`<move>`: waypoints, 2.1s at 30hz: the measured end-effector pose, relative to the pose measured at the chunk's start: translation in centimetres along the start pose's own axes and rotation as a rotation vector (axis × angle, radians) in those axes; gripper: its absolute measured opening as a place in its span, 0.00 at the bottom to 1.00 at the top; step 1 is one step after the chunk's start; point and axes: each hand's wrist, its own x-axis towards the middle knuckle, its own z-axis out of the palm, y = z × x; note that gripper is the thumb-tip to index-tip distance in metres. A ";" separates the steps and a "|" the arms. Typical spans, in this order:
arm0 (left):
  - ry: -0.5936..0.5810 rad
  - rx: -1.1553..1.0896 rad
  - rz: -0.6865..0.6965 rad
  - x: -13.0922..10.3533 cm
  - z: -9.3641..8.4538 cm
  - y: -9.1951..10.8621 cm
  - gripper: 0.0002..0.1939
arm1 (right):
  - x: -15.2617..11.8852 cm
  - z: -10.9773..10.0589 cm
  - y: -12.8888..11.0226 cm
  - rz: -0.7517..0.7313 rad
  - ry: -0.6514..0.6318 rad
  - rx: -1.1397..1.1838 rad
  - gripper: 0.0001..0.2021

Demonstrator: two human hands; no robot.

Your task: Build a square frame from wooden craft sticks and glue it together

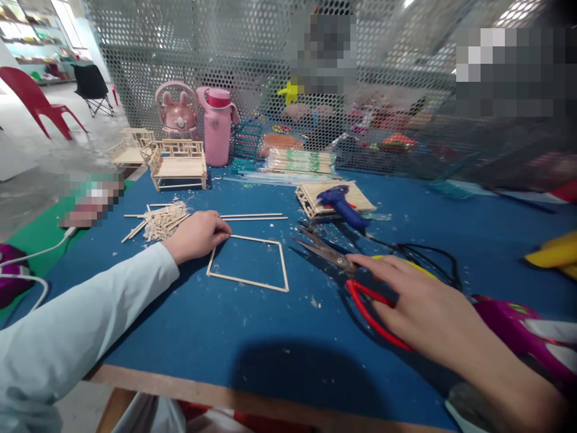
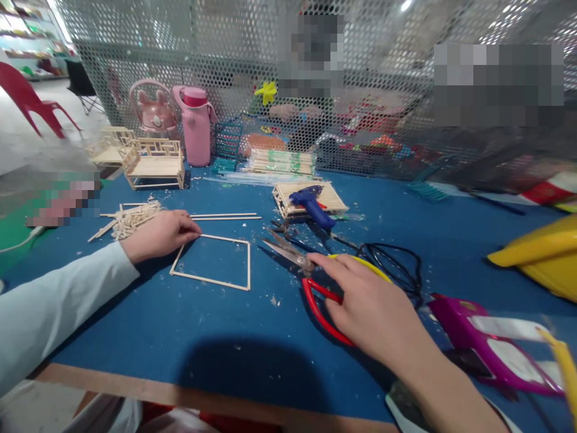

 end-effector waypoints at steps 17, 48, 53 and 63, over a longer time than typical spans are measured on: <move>0.024 -0.051 -0.180 -2.0 -0.3 -1.9 0.15 | 4.7 -1.3 -7.3 -0.330 -0.165 0.199 0.21; -0.003 -0.032 -0.095 -1.6 -0.2 -1.6 0.16 | 4.7 -0.7 -10.9 -0.222 -0.149 0.061 0.19; -0.021 -0.069 -0.111 -1.5 -0.3 -1.7 0.16 | 4.7 -0.9 -11.3 -0.206 -0.184 0.051 0.20; -0.028 -0.132 -0.108 -1.3 -0.1 -2.2 0.16 | 5.2 -0.8 -11.1 -0.194 -0.195 0.066 0.20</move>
